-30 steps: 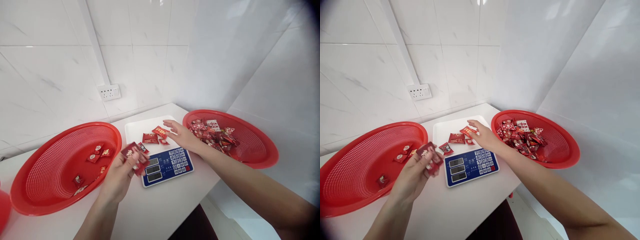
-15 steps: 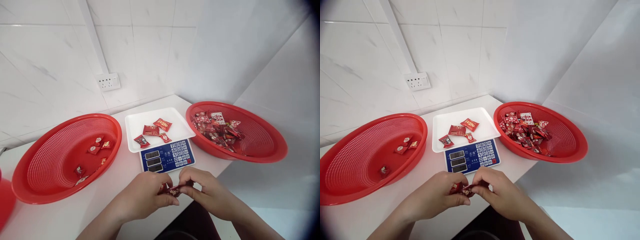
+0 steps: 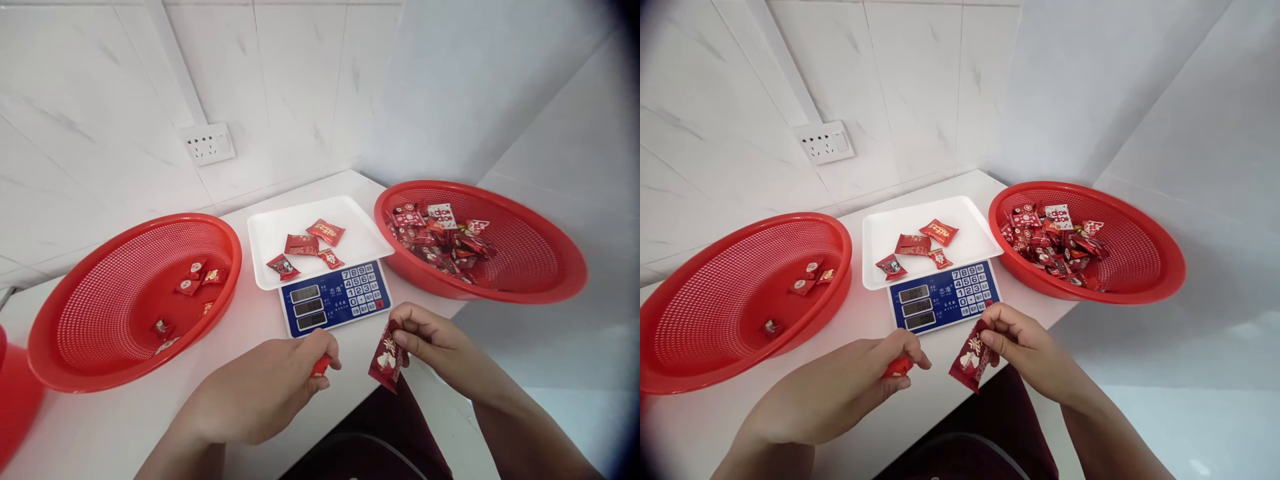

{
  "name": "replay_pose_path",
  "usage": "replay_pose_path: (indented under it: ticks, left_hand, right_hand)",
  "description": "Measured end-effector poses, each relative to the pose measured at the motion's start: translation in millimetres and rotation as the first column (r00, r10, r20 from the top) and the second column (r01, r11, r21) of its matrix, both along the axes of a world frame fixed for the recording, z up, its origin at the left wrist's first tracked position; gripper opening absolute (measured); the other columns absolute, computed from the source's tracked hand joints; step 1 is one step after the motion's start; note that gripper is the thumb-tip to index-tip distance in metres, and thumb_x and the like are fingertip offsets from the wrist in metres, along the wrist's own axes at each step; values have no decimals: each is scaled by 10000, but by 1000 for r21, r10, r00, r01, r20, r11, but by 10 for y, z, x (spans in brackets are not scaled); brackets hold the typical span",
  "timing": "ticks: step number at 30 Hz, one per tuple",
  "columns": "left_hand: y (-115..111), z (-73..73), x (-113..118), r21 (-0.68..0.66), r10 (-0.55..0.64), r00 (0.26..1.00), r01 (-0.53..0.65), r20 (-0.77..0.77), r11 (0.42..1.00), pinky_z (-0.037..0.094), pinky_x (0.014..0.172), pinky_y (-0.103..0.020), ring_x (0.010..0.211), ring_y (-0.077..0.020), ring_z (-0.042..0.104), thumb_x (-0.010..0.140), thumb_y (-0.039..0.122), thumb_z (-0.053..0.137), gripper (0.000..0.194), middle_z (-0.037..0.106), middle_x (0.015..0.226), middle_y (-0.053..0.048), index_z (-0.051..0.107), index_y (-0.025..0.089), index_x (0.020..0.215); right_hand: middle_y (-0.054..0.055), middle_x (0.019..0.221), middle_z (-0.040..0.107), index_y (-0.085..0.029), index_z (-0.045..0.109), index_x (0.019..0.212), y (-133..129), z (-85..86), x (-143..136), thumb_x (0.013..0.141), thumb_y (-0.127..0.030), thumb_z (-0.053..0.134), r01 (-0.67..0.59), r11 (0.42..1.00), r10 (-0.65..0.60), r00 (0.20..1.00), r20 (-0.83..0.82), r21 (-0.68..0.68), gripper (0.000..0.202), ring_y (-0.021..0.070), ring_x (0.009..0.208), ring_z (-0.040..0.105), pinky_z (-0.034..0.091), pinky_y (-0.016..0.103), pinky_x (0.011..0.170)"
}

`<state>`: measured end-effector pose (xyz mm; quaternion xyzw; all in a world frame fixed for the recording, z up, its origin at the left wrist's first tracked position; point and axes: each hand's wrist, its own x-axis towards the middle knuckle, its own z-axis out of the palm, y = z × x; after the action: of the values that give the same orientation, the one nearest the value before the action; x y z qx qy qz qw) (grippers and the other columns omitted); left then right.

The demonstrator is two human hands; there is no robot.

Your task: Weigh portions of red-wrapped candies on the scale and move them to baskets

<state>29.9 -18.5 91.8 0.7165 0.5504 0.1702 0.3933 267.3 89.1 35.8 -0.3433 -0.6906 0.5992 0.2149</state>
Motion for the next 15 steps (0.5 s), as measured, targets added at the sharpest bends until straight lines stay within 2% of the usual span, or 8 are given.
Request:
replay_pose_path:
  ticks: [2, 5, 7, 9, 10, 13, 15]
  left_hand:
    - [12, 10, -5, -3, 9, 1000, -9, 17, 1000, 421, 631, -262, 789, -206, 619, 874, 246, 433, 222, 680, 917, -40, 572, 270, 1045]
    - [35, 53, -23, 14, -37, 999, 37, 17, 999, 427, 683, -265, 808, -183, 593, 885, 229, 403, 218, 643, 1007, -42, 601, 262, 973]
    - [60, 64, -43, 38, 2, 999, -4, 52, 999, 430, 674, -249, 768, -157, 578, 889, 251, 414, 217, 613, 1019, -40, 625, 261, 939]
    - [98, 36, -72, 36, 161, 982, -166, 103, 986, 428, 609, -230, 680, -135, 552, 866, 309, 483, 194, 605, 924, -25, 625, 276, 994]
    - [123, 8, -89, 25, 272, 953, -277, 131, 961, 421, 568, -222, 632, -129, 531, 845, 341, 523, 219, 599, 847, -9, 605, 285, 1040]
    - [212, -95, -144, 41, 540, 812, -561, 221, 827, 391, 494, -212, 558, -120, 474, 793, 373, 597, 278, 549, 695, 34, 552, 273, 1048]
    - [271, -146, -171, 104, 611, 738, -658, 287, 746, 398, 510, -215, 586, -125, 488, 797, 349, 594, 207, 547, 688, 34, 549, 252, 973]
  right_hand:
    - [-13, 639, 517, -200, 496, 740, -8, -2, -22, 815, -476, 532, -8, 1000, 8, 1000, 9, -5, 289, 101, 546, 496, 462, 259, 525]
    - [-15, 634, 510, -201, 491, 724, -14, 0, -41, 797, -498, 541, -24, 999, 25, 999, 33, -27, 310, 98, 542, 481, 459, 258, 526]
    - [-14, 635, 513, -203, 491, 724, -14, -3, -46, 785, -511, 545, -32, 999, 34, 998, 47, -40, 318, 100, 544, 478, 457, 260, 530]
    - [-12, 641, 518, -205, 493, 725, -11, -15, -46, 777, -520, 548, -26, 999, 28, 999, 47, -44, 324, 102, 545, 475, 453, 262, 532]
    - [-12, 644, 518, -205, 494, 726, -8, -23, -44, 777, -517, 549, -21, 999, 23, 999, 42, -45, 321, 102, 546, 474, 451, 261, 533]
    - [-17, 653, 517, -203, 495, 736, 0, -54, -31, 797, -472, 551, -27, 998, 29, 999, 21, -61, 281, 99, 560, 478, 447, 254, 545]
    - [-16, 661, 525, -201, 496, 745, 0, -71, -20, 812, -441, 545, -45, 996, 47, 999, 20, -76, 253, 99, 576, 484, 447, 252, 560]
